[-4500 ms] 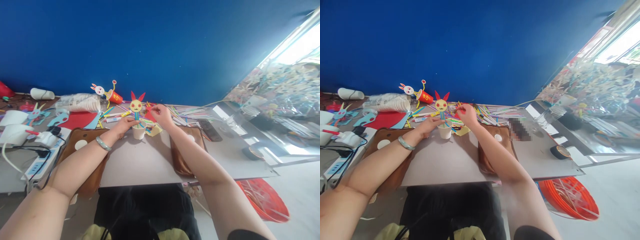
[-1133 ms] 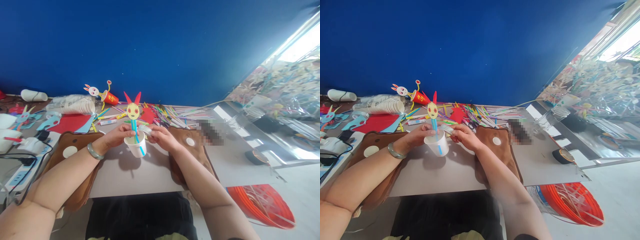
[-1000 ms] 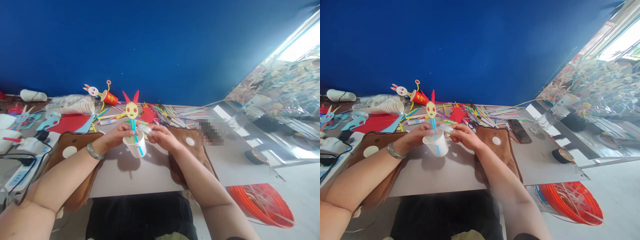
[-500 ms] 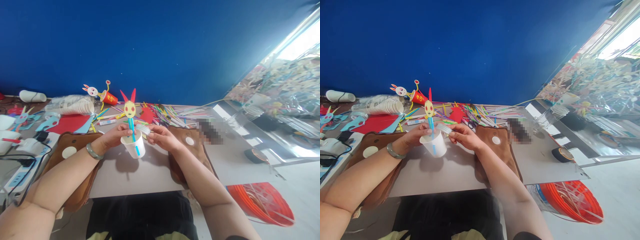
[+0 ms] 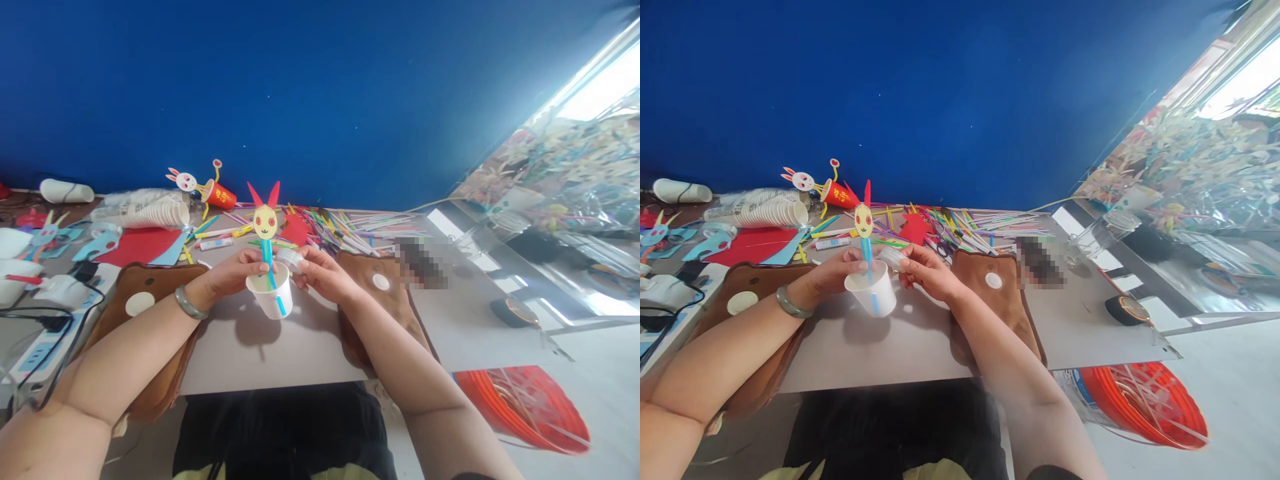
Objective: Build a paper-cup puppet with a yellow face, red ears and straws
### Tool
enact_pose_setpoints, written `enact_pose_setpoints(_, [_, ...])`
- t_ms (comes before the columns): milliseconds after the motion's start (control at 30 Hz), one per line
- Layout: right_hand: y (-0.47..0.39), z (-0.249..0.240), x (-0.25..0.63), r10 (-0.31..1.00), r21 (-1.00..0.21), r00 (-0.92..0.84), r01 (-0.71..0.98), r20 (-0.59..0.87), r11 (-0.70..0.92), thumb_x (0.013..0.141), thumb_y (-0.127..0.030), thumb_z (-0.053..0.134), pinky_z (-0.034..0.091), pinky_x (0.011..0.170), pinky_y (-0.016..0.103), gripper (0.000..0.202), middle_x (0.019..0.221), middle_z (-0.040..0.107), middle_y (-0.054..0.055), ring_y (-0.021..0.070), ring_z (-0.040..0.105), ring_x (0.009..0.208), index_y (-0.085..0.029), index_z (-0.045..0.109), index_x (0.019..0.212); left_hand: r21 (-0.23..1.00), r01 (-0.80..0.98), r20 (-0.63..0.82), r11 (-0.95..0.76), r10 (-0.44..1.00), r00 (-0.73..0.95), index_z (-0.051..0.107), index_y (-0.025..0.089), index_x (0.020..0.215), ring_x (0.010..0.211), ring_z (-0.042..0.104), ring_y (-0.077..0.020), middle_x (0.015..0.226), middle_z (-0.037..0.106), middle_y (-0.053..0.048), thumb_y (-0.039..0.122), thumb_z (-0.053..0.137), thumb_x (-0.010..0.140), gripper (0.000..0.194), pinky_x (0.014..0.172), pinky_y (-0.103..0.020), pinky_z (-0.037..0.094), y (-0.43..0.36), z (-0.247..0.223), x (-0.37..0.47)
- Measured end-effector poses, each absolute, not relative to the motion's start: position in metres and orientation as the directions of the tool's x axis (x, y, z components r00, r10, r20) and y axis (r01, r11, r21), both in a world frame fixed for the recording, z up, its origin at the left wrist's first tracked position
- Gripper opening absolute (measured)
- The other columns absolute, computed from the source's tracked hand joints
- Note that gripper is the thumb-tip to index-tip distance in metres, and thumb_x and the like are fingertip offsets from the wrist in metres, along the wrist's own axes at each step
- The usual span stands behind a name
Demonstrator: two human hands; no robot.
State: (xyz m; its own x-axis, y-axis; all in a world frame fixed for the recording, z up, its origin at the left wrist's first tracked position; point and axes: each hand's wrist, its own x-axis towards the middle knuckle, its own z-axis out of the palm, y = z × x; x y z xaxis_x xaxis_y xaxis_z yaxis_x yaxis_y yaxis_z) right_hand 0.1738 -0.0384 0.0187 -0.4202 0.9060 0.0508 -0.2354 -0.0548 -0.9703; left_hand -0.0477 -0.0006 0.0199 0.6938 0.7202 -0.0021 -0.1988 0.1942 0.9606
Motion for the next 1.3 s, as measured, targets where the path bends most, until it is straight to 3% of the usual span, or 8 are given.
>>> enact_pose_setpoints(167, [-0.040,0.022,0.174,0.919,-0.993,-0.394,-0.113,0.022,-0.025,0.082,-0.056,0.069,0.050,0.048,0.024,0.040,0.066,0.061,-0.006,0.0119,0.063,0.052,-0.021,0.049,0.086,0.972,-0.166,-0.002,0.169,0.704,0.710,0.079,0.015,0.074,0.069,0.063,-0.0166,0.092,0.074,-0.009,0.046,0.085,0.062,0.033,0.063,-0.028,0.044,-0.001,0.017,-0.048])
enact_pose_setpoints(333, [-0.037,0.022,0.179,0.914,-1.000,-0.405,0.007,0.021,0.026,0.077,-0.048,0.077,0.050,0.048,0.023,0.037,0.056,0.061,-0.004,0.0110,0.060,0.048,-0.018,0.056,0.082,0.979,-0.149,0.013,0.137,0.691,0.723,0.079,0.015,0.075,0.070,0.063,-0.0165,0.102,0.074,-0.011,0.046,0.084,0.063,0.034,0.068,-0.030,0.046,0.000,0.017,-0.049])
enact_pose_setpoints(567, [-0.034,0.021,0.185,0.891,-0.992,-0.451,-0.127,0.047,-0.012,0.074,-0.041,0.082,0.051,0.051,0.025,0.035,0.060,0.066,-0.001,0.0115,0.061,0.052,-0.014,0.068,0.092,0.973,-0.181,0.030,0.141,0.704,0.710,0.080,0.017,0.075,0.070,0.062,-0.0165,0.093,0.074,-0.009,0.045,0.084,0.064,0.031,0.071,-0.030,0.047,0.000,0.022,-0.048])
enact_pose_setpoints(633, [-0.034,0.022,0.186,0.884,-0.984,-0.464,-0.174,0.049,-0.037,0.074,-0.039,0.082,0.051,0.051,0.024,0.035,0.061,0.067,-0.001,0.0113,0.061,0.053,-0.014,0.068,0.095,0.968,-0.202,0.036,0.151,0.712,0.702,0.080,0.016,0.076,0.074,0.063,-0.0179,0.101,0.074,-0.010,0.045,0.084,0.064,0.031,0.069,-0.030,0.047,0.001,0.020,-0.049])
enact_pose_setpoints(700, [-0.035,0.022,0.186,0.881,-0.975,-0.471,-0.211,0.043,-0.065,0.073,-0.038,0.083,0.051,0.052,0.024,0.036,0.064,0.068,-0.001,0.0110,0.062,0.055,-0.015,0.068,0.097,0.963,-0.212,0.032,0.165,0.713,0.701,0.079,0.015,0.076,0.076,0.064,-0.0185,0.110,0.072,-0.011,0.045,0.083,0.064,0.032,0.067,-0.030,0.046,0.001,0.019,-0.050])
enact_pose_setpoints(867, [-0.036,0.023,0.187,0.872,-0.965,-0.489,-0.239,0.022,-0.109,0.075,-0.035,0.081,0.053,0.056,0.025,0.035,0.068,0.070,0.000,0.0116,0.065,0.058,-0.016,0.066,0.100,0.960,-0.205,0.009,0.190,0.711,0.703,0.077,0.012,0.079,0.070,0.062,-0.0164,0.099,0.073,-0.011,0.047,0.083,0.065,0.038,0.062,-0.027,0.044,0.002,0.020,-0.052])
enact_pose_setpoints(1000, [-0.036,0.024,0.187,0.855,-0.966,-0.518,-0.238,0.036,-0.104,0.078,-0.034,0.079,0.053,0.058,0.024,0.033,0.068,0.070,0.000,0.0111,0.065,0.059,-0.016,0.063,0.100,0.953,-0.237,0.029,0.190,0.722,0.691,0.074,0.011,0.073,0.074,0.063,-0.0166,0.110,0.071,-0.012,0.048,0.085,0.062,0.040,0.063,-0.026,0.046,0.001,0.021,-0.051])
enact_pose_setpoints(1300, [-0.036,0.022,0.179,0.864,-0.954,-0.501,-0.279,0.047,-0.110,0.080,-0.035,0.076,0.055,0.057,0.022,0.027,0.077,0.067,0.000,0.0128,0.068,0.069,-0.019,0.060,0.095,0.954,-0.222,0.020,0.199,0.700,0.714,0.076,0.012,0.080,0.071,0.065,-0.0177,0.095,0.073,-0.012,0.047,0.084,0.064,0.039,0.063,-0.027,0.047,0.002,0.018,-0.049])
